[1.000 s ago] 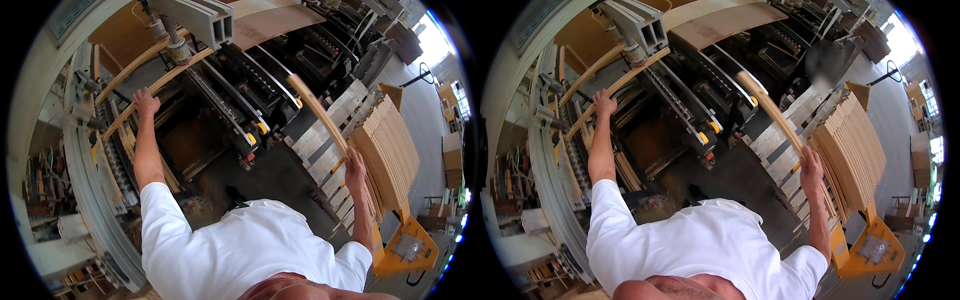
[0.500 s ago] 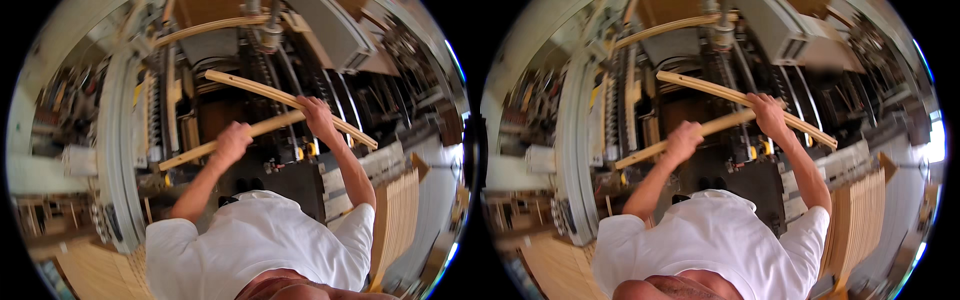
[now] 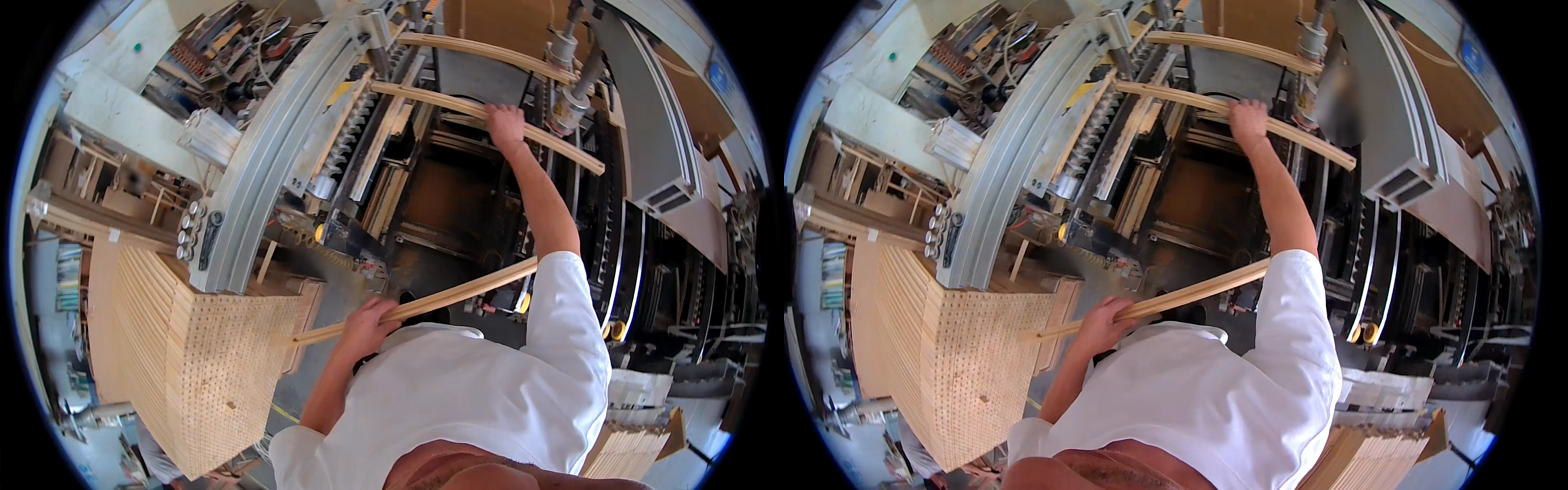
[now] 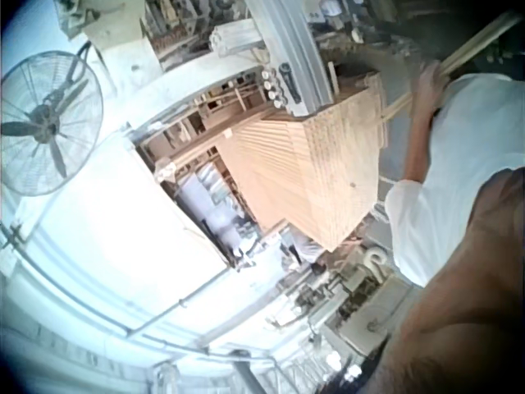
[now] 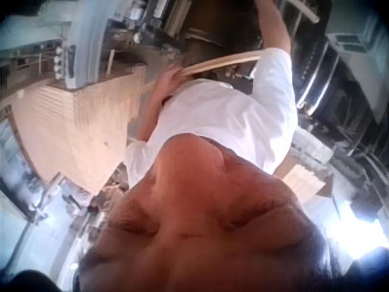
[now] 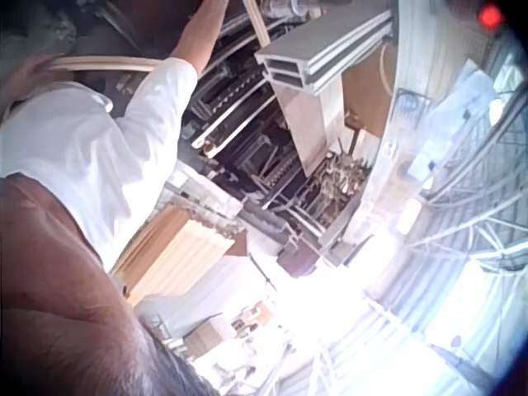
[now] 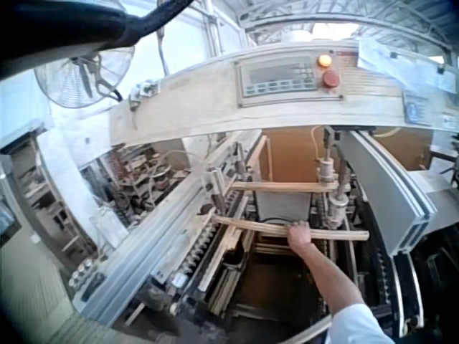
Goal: The person repeatedly picks up thin wooden slats from a stack and places them into a jig on a machine. They then retrieve the slats from the jig and return them to the stack, repeating this cycle continuously.
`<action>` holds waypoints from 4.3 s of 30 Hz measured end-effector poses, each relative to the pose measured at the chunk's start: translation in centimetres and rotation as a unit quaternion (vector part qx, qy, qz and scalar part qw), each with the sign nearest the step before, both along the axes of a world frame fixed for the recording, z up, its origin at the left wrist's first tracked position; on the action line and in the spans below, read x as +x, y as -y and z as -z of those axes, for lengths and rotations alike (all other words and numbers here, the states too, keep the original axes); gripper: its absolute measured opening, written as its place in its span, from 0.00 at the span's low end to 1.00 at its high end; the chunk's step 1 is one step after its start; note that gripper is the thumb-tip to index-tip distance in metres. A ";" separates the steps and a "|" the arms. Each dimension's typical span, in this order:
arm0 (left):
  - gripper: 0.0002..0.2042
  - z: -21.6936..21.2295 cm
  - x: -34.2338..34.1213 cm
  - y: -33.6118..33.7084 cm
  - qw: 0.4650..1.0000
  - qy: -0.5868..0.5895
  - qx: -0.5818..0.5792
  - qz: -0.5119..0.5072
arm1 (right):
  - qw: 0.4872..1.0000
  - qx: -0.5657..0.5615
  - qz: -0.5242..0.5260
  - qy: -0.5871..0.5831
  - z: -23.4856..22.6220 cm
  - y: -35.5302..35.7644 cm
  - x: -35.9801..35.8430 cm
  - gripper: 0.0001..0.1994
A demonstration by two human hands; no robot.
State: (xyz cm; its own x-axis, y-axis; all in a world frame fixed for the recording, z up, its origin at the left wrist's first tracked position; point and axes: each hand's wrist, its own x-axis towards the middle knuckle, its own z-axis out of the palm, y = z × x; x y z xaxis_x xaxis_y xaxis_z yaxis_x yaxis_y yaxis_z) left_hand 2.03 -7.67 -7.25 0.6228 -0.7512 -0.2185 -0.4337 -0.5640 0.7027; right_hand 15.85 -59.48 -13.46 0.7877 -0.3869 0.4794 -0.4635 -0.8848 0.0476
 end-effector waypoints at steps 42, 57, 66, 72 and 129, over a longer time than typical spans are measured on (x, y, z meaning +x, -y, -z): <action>0.16 -16.1 -11.7 -30.5 0.789 0.026 -0.215 -0.575 | 0.955 0.190 -0.160 0.165 -6.0 -9.1 2.5 0.21; 0.25 -15.2 2.8 -75.0 0.608 0.243 0.096 -0.750 | 0.769 0.555 -0.318 0.003 3.0 -46.1 -9.6 0.12; 0.23 -13.2 13.1 -81.4 0.654 0.211 0.122 -0.716 | 0.867 0.459 -0.185 -0.063 5.5 -50.1 -20.6 0.12; 0.22 -9.2 20.0 -81.1 0.686 0.186 0.031 -0.703 | 0.904 0.420 -0.078 -0.025 6.5 -48.6 -29.0 0.11; 0.36 3.0 22.6 40.6 0.936 0.322 0.054 0.134 | 0.874 0.187 0.433 0.121 -9.2 -39.4 -54.9 0.19</action>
